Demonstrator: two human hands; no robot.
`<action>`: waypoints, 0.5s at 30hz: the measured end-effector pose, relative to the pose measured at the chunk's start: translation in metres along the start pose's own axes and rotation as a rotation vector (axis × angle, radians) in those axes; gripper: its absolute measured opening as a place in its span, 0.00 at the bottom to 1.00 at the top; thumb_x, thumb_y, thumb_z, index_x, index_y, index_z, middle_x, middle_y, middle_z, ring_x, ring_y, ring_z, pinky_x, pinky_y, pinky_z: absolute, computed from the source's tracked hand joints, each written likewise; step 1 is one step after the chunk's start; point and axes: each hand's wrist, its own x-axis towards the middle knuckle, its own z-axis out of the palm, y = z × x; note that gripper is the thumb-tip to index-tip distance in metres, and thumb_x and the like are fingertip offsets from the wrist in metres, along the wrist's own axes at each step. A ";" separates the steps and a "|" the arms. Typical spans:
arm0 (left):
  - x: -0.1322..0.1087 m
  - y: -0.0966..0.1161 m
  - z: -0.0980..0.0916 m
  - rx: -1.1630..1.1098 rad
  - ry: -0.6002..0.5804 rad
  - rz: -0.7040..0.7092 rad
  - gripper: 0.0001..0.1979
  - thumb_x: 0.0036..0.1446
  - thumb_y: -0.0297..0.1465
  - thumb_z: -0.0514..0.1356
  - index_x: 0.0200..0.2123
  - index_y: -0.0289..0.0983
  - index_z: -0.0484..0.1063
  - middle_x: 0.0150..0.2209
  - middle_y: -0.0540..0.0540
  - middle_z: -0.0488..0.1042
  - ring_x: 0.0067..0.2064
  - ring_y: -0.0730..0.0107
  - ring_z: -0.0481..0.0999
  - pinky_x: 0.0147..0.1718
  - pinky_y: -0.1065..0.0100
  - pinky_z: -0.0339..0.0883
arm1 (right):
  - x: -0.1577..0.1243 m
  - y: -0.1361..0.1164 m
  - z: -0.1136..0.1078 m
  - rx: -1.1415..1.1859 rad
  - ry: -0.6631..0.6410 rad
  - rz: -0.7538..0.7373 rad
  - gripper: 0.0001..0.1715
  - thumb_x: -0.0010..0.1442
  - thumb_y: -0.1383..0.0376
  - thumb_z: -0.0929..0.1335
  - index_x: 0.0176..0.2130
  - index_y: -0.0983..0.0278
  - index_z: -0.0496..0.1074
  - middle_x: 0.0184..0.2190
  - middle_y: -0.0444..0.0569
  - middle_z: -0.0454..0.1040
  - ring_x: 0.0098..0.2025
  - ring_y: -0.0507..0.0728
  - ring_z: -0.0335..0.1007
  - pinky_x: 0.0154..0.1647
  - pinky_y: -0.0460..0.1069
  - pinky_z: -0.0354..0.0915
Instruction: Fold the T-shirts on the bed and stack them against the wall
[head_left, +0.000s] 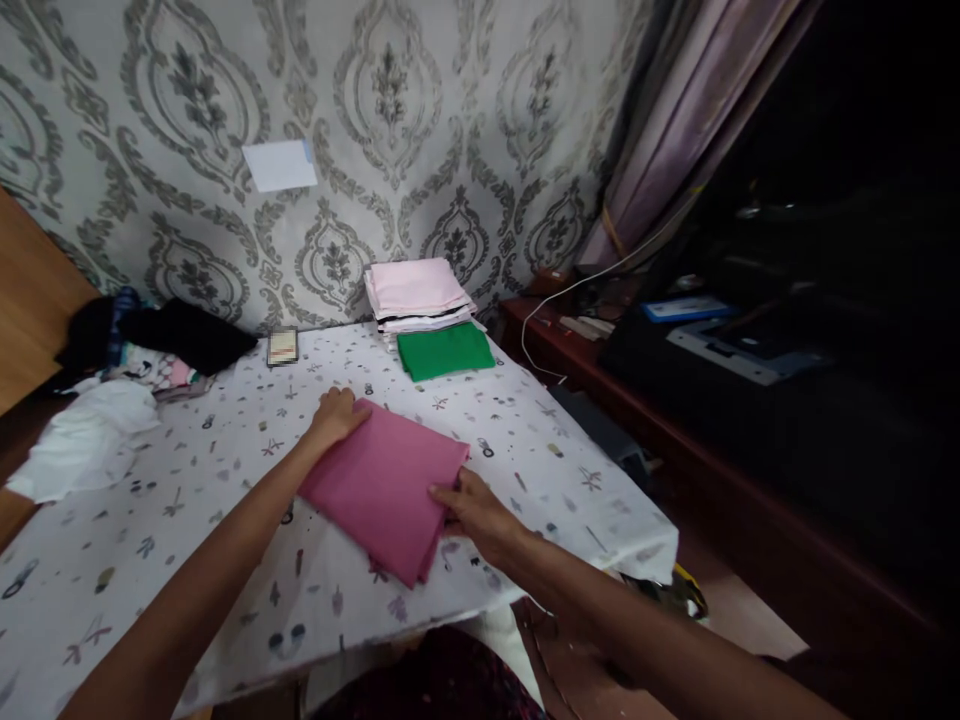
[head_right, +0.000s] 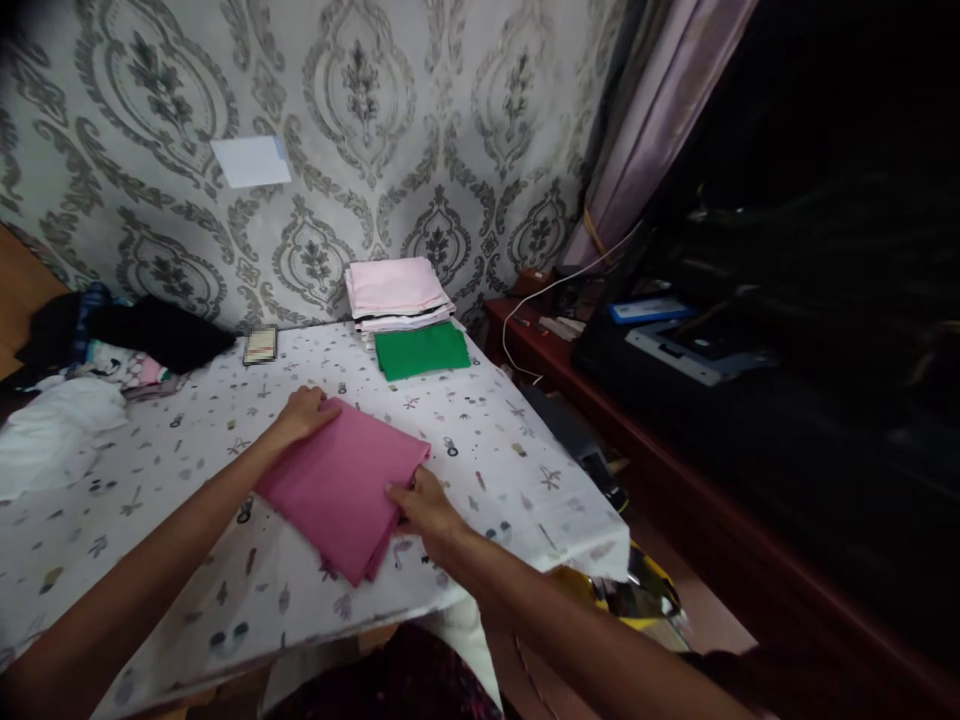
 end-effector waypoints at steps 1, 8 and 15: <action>-0.005 0.001 -0.001 -0.003 0.007 -0.009 0.22 0.60 0.45 0.53 0.43 0.31 0.72 0.50 0.29 0.73 0.52 0.45 0.73 0.42 0.61 0.65 | 0.000 0.001 0.000 0.005 0.013 -0.006 0.22 0.50 0.63 0.72 0.46 0.63 0.68 0.39 0.50 0.77 0.35 0.58 0.74 0.32 0.52 0.72; -0.030 -0.005 -0.011 -0.449 -0.103 -0.166 0.16 0.51 0.43 0.63 0.36 0.36 0.71 0.39 0.39 0.79 0.41 0.52 0.78 0.32 0.64 0.67 | 0.006 -0.018 -0.024 -0.058 0.020 -0.124 0.25 0.48 0.60 0.71 0.47 0.61 0.70 0.37 0.47 0.76 0.34 0.58 0.72 0.28 0.49 0.67; -0.042 -0.004 0.000 -1.126 -0.341 -0.248 0.24 0.37 0.38 0.74 0.37 0.34 0.75 0.36 0.40 0.82 0.40 0.52 0.81 0.35 0.63 0.73 | 0.027 -0.026 -0.068 -0.082 0.008 -0.147 0.30 0.45 0.58 0.73 0.48 0.62 0.70 0.34 0.47 0.77 0.33 0.57 0.71 0.30 0.49 0.62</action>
